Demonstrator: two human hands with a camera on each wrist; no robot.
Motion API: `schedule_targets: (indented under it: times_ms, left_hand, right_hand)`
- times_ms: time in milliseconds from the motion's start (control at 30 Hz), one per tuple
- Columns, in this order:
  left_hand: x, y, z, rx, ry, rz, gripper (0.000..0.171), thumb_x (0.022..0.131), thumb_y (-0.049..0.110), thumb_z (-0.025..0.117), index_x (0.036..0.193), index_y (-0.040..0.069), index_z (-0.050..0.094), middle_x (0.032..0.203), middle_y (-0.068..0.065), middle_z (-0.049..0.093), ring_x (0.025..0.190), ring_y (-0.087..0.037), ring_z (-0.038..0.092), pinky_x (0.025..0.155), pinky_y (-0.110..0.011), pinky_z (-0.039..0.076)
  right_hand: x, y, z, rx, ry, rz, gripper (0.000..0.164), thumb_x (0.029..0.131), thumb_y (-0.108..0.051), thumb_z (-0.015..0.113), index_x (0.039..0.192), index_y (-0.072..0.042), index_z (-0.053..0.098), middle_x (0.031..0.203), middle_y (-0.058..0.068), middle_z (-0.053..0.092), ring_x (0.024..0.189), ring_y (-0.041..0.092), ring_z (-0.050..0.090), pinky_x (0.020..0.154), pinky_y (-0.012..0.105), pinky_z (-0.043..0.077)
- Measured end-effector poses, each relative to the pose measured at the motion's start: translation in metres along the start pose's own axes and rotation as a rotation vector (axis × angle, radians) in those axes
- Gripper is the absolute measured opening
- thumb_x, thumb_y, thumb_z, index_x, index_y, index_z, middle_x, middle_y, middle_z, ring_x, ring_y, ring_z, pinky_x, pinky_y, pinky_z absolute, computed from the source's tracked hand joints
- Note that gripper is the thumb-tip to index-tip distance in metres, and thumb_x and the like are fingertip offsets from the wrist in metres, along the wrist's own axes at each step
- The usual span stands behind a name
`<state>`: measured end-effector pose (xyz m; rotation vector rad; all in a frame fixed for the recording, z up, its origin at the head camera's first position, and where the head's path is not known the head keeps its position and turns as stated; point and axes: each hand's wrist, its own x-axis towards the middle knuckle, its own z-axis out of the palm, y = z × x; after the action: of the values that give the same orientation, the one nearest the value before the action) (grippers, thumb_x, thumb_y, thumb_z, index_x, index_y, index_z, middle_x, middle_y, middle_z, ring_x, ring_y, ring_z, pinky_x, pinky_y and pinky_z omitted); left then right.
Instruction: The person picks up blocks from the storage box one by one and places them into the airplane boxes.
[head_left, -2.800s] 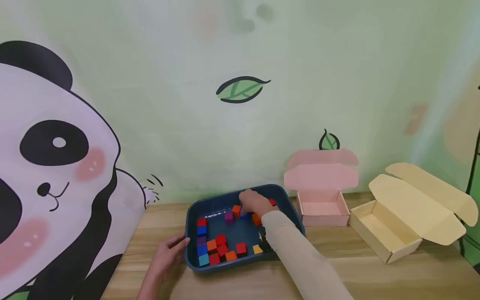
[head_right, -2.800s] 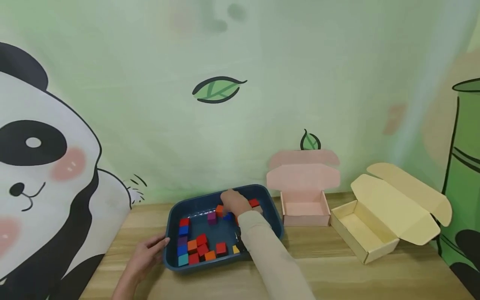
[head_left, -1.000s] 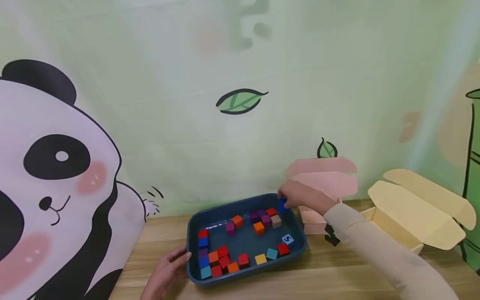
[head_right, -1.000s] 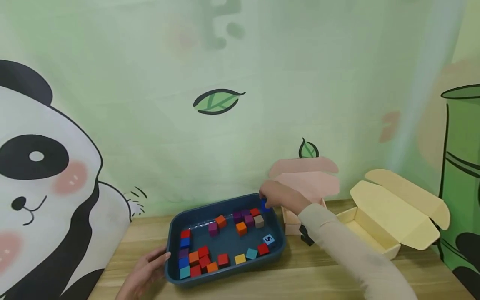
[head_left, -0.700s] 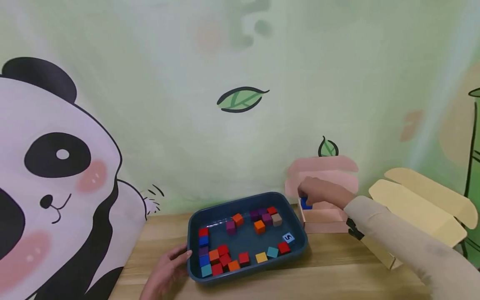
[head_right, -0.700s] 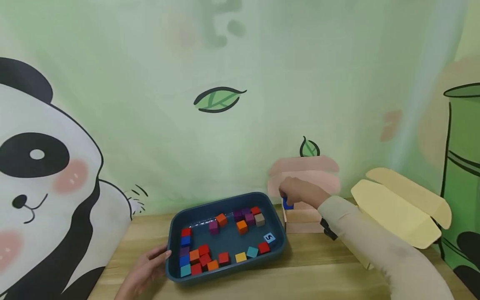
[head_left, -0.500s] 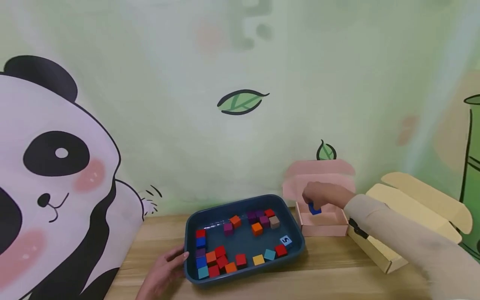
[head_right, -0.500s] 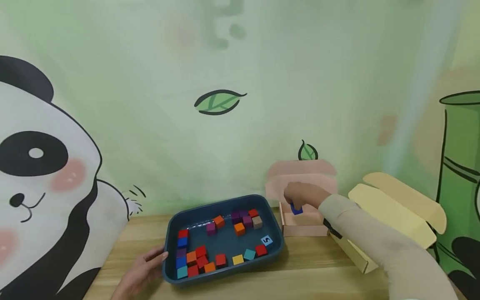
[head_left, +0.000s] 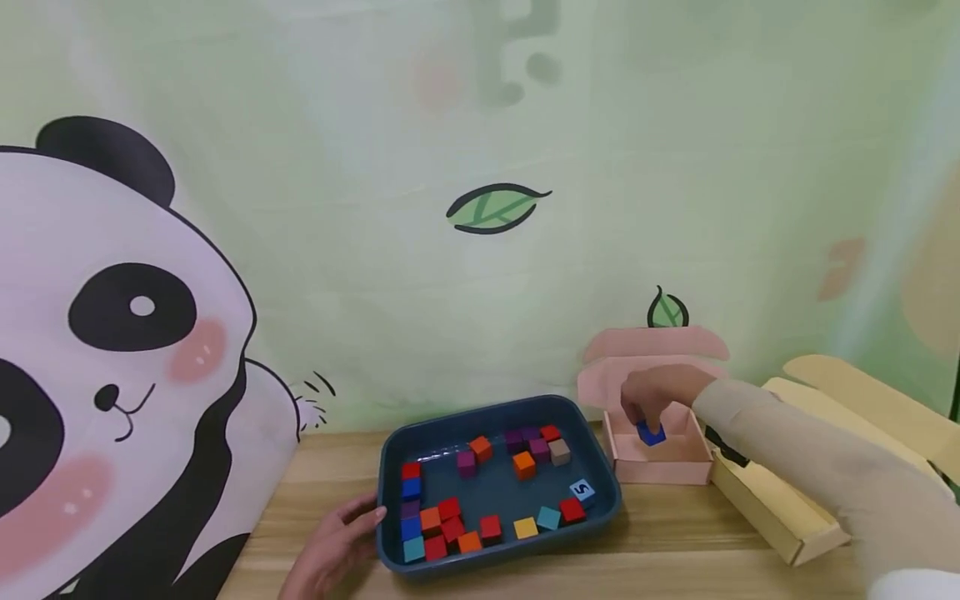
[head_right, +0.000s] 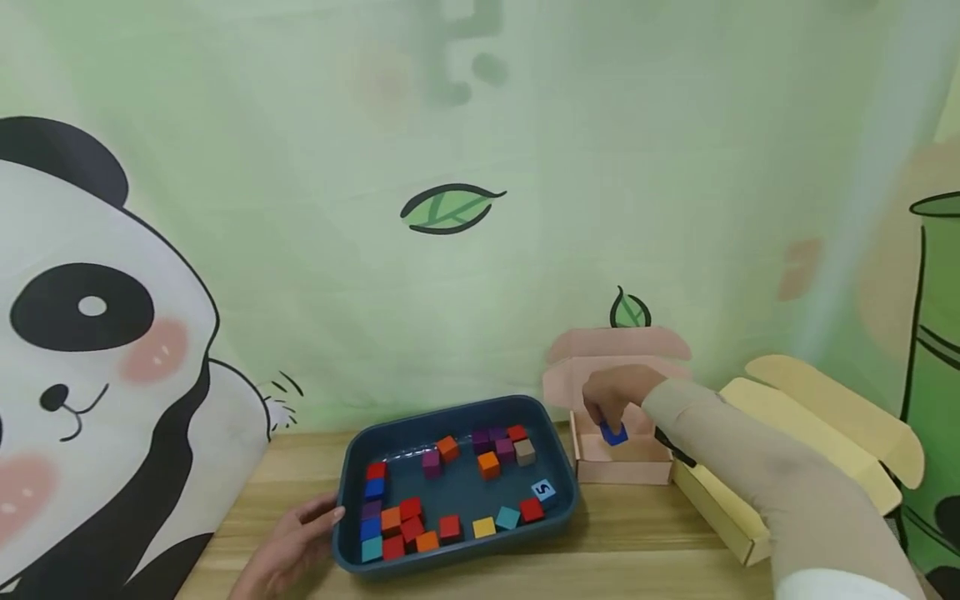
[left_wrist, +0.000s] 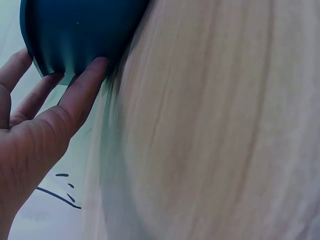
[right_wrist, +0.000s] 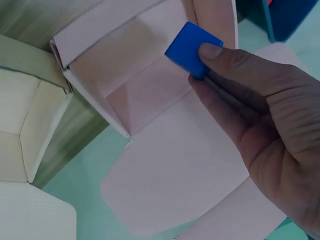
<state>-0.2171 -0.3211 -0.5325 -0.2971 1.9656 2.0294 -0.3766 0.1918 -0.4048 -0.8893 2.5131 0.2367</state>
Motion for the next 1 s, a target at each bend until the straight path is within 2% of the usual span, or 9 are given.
schedule_targets:
  times_ms: [167, 333, 467, 667, 833, 1000]
  left_hand:
    - [0.002, 0.000, 0.001, 0.011, 0.007, 0.001, 0.071, 0.097, 0.027, 0.071, 0.153, -0.003, 0.039, 0.153, -0.031, 0.036, 0.113, -0.031, 0.061, 0.097, -0.048, 0.055]
    - [0.003, -0.003, 0.001, 0.011, -0.001, -0.017, 0.072, 0.096, 0.026, 0.073, 0.153, -0.002, 0.039, 0.154, -0.030, 0.034, 0.116, -0.032, 0.061, 0.097, -0.048, 0.055]
    - [0.003, -0.001, -0.001, 0.019, -0.011, -0.023, 0.072, 0.097, 0.027, 0.072, 0.154, -0.002, 0.037, 0.154, -0.030, 0.033, 0.117, -0.032, 0.060, 0.098, -0.048, 0.054]
    - [0.004, 0.000, -0.002, 0.019, -0.004, -0.010, 0.074, 0.096, 0.027, 0.072, 0.154, -0.002, 0.036, 0.154, -0.029, 0.033, 0.113, -0.030, 0.061, 0.097, -0.048, 0.055]
    - [0.004, 0.000, -0.003, 0.009, 0.017, 0.013, 0.071, 0.096, 0.023, 0.072, 0.152, -0.003, 0.037, 0.153, -0.029, 0.035, 0.110, -0.029, 0.062, 0.096, -0.048, 0.055]
    - [0.001, 0.001, -0.005, 0.027, 0.010, 0.002, 0.073, 0.097, 0.026, 0.072, 0.153, -0.004, 0.036, 0.153, -0.029, 0.036, 0.111, -0.029, 0.062, 0.096, -0.047, 0.055]
  right_hand:
    - [0.006, 0.012, 0.007, 0.010, 0.004, 0.010, 0.013, 0.079, -0.011, 0.087, 0.080, -0.020, 0.078, 0.069, -0.009, 0.066, 0.065, 0.013, 0.059, 0.065, 0.032, 0.056]
    - [0.008, 0.013, 0.022, 0.028, -0.016, -0.028, 0.012, 0.080, -0.012, 0.087, 0.076, -0.017, 0.077, 0.064, -0.009, 0.063, 0.059, 0.010, 0.055, 0.059, 0.027, 0.052]
    - [0.014, 0.014, 0.022, -0.012, -0.020, -0.012, 0.014, 0.078, -0.013, 0.089, 0.075, -0.020, 0.077, 0.065, -0.009, 0.064, 0.062, 0.011, 0.056, 0.063, 0.029, 0.055]
    - [0.022, 0.012, 0.014, 0.024, -0.047, 0.041, 0.012, 0.078, -0.012, 0.088, 0.080, -0.018, 0.077, 0.072, -0.008, 0.066, 0.068, 0.014, 0.060, 0.071, 0.032, 0.059]
    - [0.025, 0.006, 0.012, 0.000, -0.006, 0.058, 0.015, 0.079, -0.013, 0.088, 0.080, -0.015, 0.073, 0.071, -0.005, 0.065, 0.068, 0.015, 0.060, 0.069, 0.032, 0.058]
    - [0.025, 0.006, 0.017, 0.060, -0.008, 0.042, 0.019, 0.078, -0.012, 0.089, 0.086, -0.015, 0.072, 0.076, -0.004, 0.064, 0.071, 0.015, 0.060, 0.073, 0.035, 0.059]
